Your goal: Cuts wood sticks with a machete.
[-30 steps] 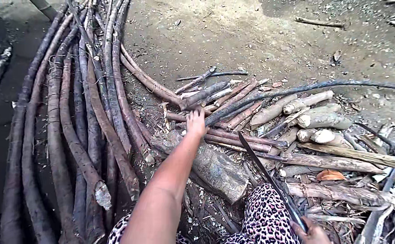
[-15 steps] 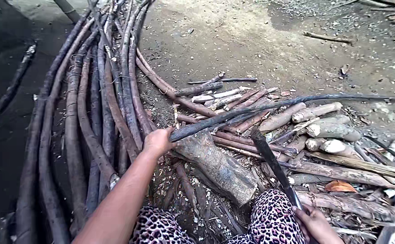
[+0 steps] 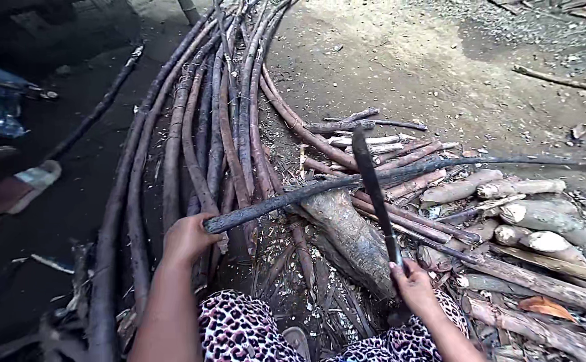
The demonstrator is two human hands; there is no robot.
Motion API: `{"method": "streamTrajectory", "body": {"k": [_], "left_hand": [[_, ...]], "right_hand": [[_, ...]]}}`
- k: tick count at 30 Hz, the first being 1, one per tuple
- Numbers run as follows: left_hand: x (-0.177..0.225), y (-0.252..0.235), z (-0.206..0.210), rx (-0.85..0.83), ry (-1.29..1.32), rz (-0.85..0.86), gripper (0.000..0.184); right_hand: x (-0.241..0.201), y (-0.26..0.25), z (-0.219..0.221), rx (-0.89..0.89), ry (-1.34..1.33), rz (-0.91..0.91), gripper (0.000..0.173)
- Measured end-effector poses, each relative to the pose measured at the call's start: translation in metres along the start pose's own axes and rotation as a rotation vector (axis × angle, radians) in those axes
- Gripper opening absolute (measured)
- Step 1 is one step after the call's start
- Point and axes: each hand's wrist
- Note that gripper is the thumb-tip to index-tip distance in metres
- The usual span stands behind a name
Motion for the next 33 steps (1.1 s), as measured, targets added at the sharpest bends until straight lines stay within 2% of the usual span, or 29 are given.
{"method": "streamTrajectory", "body": {"k": [3,5,8,10,12,17,19,21,22,23,24,25,26,27,28,29,30,33], "left_hand": [[0.001,-0.006,0.012,-0.025,-0.001,-0.018,0.042],[0.001,-0.001,0.015,-0.008,0.022,-0.026,0.046],[-0.005,0.004,0.018,0.038,0.071,-0.018,0.051],[-0.011,0.008,0.021,0.082,0.108,0.019,0.053],[-0.014,0.007,0.023,0.105,0.142,0.057,0.056],[-0.019,0.000,0.028,0.083,0.168,0.056,0.056],[-0.020,-0.001,0.029,0.086,0.166,0.061,0.055],[-0.020,-0.001,0.029,0.086,0.161,0.059,0.054],[-0.020,-0.001,0.029,0.084,0.158,0.055,0.054],[-0.020,-0.001,0.029,0.081,0.159,0.055,0.053],[-0.020,-0.001,0.028,0.080,0.161,0.058,0.052],[-0.020,-0.001,0.027,0.080,0.160,0.063,0.052],[-0.021,-0.001,0.026,0.076,0.166,0.068,0.051],[-0.021,-0.001,0.027,0.072,0.176,0.073,0.051],[-0.020,0.000,0.029,0.064,0.186,0.084,0.051],[-0.018,0.000,0.030,0.050,0.185,0.098,0.051],[-0.015,-0.001,0.030,0.039,0.180,0.091,0.050],[-0.012,0.000,0.026,0.021,0.137,0.050,0.048]], "right_hand": [[0.010,-0.010,0.033,-0.133,0.257,0.056,0.037],[0.018,-0.014,0.050,-0.183,0.341,0.094,0.037],[0.009,-0.008,0.052,-0.123,0.201,0.033,0.032],[-0.016,-0.003,0.045,-0.113,0.125,-0.043,0.033],[-0.055,0.006,0.038,-0.085,0.054,-0.253,0.031],[-0.186,0.031,0.036,-0.011,-0.187,-1.133,0.022],[-0.249,0.035,0.038,0.100,-0.232,-1.434,0.020],[-0.296,0.028,0.047,0.194,-0.348,-1.629,0.016],[-0.302,0.023,0.054,0.222,-0.398,-1.673,0.015],[-0.287,0.017,0.061,0.253,-0.350,-1.642,0.017],[-0.249,0.010,0.068,0.273,-0.225,-1.517,0.023],[-0.188,0.000,0.076,0.287,-0.034,-1.308,0.030],[-0.118,-0.007,0.083,0.258,0.216,-1.013,0.035],[-0.060,-0.009,0.088,0.164,0.447,-0.646,0.041],[-0.023,-0.012,0.092,0.025,0.604,-0.254,0.046],[-0.005,-0.018,0.095,-0.080,0.670,0.037,0.049],[-0.004,-0.024,0.096,-0.130,0.684,0.170,0.049],[-0.029,-0.020,0.080,-0.216,0.588,0.222,0.045]]}}
Point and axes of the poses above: each hand's wrist, its own y-axis away from the middle knuckle, its own z-axis out of the palm, x = y × z, and after that the axes turned 11 degrees about -y, right-handed
